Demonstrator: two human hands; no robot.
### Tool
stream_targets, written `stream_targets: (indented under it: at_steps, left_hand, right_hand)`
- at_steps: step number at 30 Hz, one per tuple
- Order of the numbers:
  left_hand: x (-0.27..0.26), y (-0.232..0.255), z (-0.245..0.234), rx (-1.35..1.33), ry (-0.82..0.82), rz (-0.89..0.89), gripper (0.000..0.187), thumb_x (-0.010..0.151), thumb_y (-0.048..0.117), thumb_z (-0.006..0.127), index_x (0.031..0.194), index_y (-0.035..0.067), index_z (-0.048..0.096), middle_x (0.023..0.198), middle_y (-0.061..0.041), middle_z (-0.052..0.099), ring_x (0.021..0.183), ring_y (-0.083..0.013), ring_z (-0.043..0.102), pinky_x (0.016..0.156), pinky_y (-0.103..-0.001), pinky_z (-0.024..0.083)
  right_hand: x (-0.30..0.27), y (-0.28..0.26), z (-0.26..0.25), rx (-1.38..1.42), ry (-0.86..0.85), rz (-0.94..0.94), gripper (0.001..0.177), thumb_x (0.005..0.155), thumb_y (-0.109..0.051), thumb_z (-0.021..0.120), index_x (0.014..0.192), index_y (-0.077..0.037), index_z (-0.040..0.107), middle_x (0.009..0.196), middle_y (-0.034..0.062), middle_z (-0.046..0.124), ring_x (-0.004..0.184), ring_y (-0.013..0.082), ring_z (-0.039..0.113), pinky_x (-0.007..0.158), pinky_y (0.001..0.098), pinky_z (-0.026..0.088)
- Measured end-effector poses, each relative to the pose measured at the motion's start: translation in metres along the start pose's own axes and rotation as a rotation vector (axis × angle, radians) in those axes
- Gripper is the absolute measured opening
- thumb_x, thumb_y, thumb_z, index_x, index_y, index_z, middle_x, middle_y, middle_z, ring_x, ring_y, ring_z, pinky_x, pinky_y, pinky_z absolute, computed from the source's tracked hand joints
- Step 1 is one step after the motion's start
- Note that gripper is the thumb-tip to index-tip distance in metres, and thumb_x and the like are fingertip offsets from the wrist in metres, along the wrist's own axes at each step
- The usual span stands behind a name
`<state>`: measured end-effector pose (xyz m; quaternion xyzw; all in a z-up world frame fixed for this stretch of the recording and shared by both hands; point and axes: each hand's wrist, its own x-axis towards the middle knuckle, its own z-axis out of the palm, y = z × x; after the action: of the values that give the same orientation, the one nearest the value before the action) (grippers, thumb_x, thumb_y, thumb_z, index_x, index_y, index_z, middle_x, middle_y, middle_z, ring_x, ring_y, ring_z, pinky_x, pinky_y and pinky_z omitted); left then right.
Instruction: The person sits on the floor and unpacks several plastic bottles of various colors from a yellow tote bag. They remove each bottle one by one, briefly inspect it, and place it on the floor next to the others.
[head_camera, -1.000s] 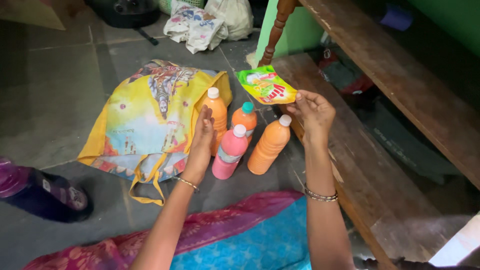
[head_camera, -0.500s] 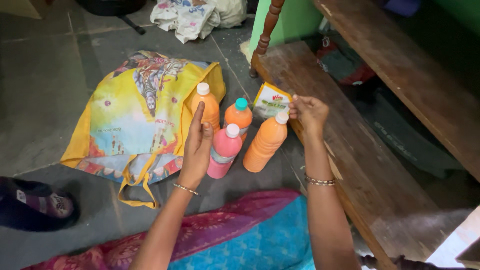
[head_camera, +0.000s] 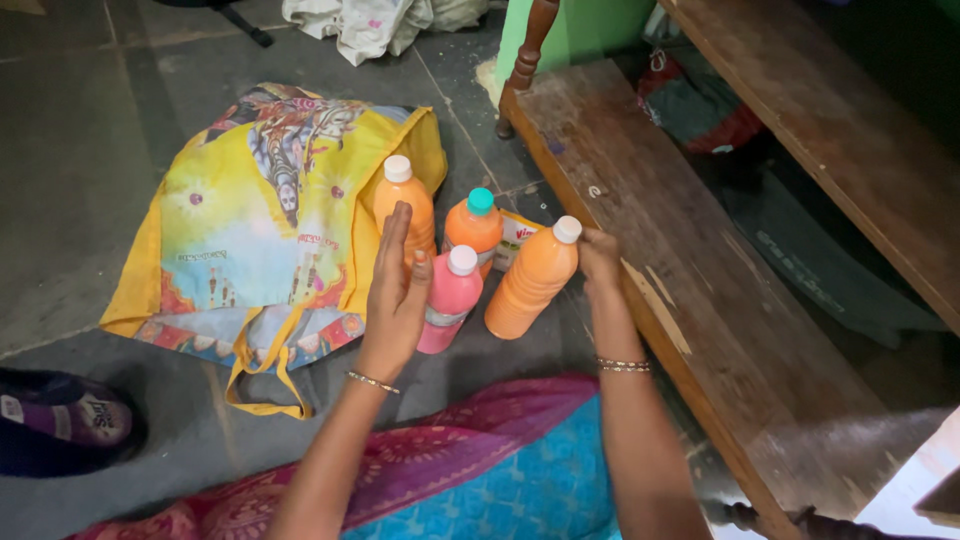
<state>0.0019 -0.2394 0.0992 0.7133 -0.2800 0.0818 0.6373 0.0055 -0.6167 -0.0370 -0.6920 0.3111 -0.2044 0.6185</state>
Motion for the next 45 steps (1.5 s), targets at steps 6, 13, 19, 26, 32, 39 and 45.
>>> stream_targets:
  at_steps: [6, 13, 19, 26, 32, 39, 45]
  left_hand:
    - [-0.003, -0.004, 0.001, -0.021, 0.018, -0.01, 0.062, 0.111, 0.035, 0.044, 0.161, 0.001, 0.029, 0.17, -0.019, 0.029, 0.16, -0.0336, 0.024, 0.129, -0.042, 0.02]
    - [-0.004, -0.003, -0.001, -0.056, 0.022, -0.022, 0.062, 0.111, 0.032, 0.045, 0.161, -0.001, 0.029, 0.17, -0.019, 0.028, 0.16, -0.0333, 0.024, 0.128, -0.042, 0.02]
    - [-0.006, 0.003, -0.003, -0.038, 0.026, -0.017, 0.062, 0.11, 0.032, 0.046, 0.16, 0.0, 0.029, 0.17, -0.019, 0.028, 0.159, -0.0328, 0.025, 0.127, -0.042, 0.021]
    - [-0.006, 0.009, -0.005, -0.036, 0.029, -0.044, 0.06, 0.111, 0.03, 0.044, 0.16, 0.0, 0.03, 0.17, -0.019, 0.028, 0.159, -0.0328, 0.025, 0.128, -0.042, 0.02]
    - [-0.006, 0.011, -0.006, 0.014, 0.03, 0.005, 0.062, 0.11, 0.033, 0.044, 0.16, 0.0, 0.03, 0.169, -0.02, 0.028, 0.159, -0.0342, 0.024, 0.128, -0.043, 0.019]
    - [-0.011, 0.012, -0.011, 0.044, 0.03, -0.025, 0.064, 0.11, 0.038, 0.044, 0.16, 0.001, 0.03, 0.17, -0.02, 0.027, 0.16, -0.0357, 0.021, 0.128, -0.045, 0.017]
    - [-0.015, 0.005, -0.02, 0.085, 0.041, -0.042, 0.065, 0.109, 0.04, 0.044, 0.16, 0.003, 0.031, 0.17, -0.019, 0.027, 0.16, -0.0354, 0.02, 0.128, -0.045, 0.017]
  right_hand:
    - [-0.014, 0.001, 0.003, -0.026, -0.064, 0.019, 0.026, 0.088, -0.011, 0.073, 0.111, 0.001, 0.076, 0.099, 0.0068, 0.078, 0.082, 0.0128, 0.073, 0.075, 0.0276, 0.056]
    - [-0.017, 0.006, -0.005, -0.104, -0.056, 0.15, 0.009, 0.092, -0.014, 0.072, 0.096, -0.008, 0.078, 0.077, 0.0007, 0.072, 0.057, 0.0082, 0.058, 0.05, 0.0248, 0.041]
    - [-0.011, 0.018, -0.011, -0.162, -0.063, 0.173, 0.009, 0.091, -0.013, 0.068, 0.088, -0.011, 0.076, 0.069, -0.0014, 0.068, 0.055, 0.0076, 0.056, 0.048, 0.0241, 0.04]
    - [-0.022, 0.01, -0.015, -0.041, 0.038, 0.185, 0.011, 0.09, -0.019, 0.074, 0.096, -0.011, 0.077, 0.072, -0.003, 0.068, 0.055, 0.0064, 0.055, 0.047, 0.0232, 0.041]
    - [-0.055, -0.023, -0.014, 0.049, 0.11, 0.102, 0.027, 0.085, -0.03, 0.085, 0.094, -0.006, 0.078, 0.071, -0.0068, 0.064, 0.056, 0.0039, 0.049, 0.049, 0.0214, 0.036]
    - [-0.076, -0.044, -0.015, 0.175, 0.166, -0.006, 0.025, 0.083, -0.03, 0.086, 0.093, -0.008, 0.077, 0.069, -0.0081, 0.062, 0.056, 0.0023, 0.048, 0.051, 0.0201, 0.036]
    - [-0.094, -0.069, -0.012, 0.23, 0.229, -0.112, 0.024, 0.086, -0.027, 0.085, 0.094, -0.006, 0.077, 0.071, -0.0061, 0.064, 0.057, 0.0034, 0.047, 0.053, 0.0208, 0.036]
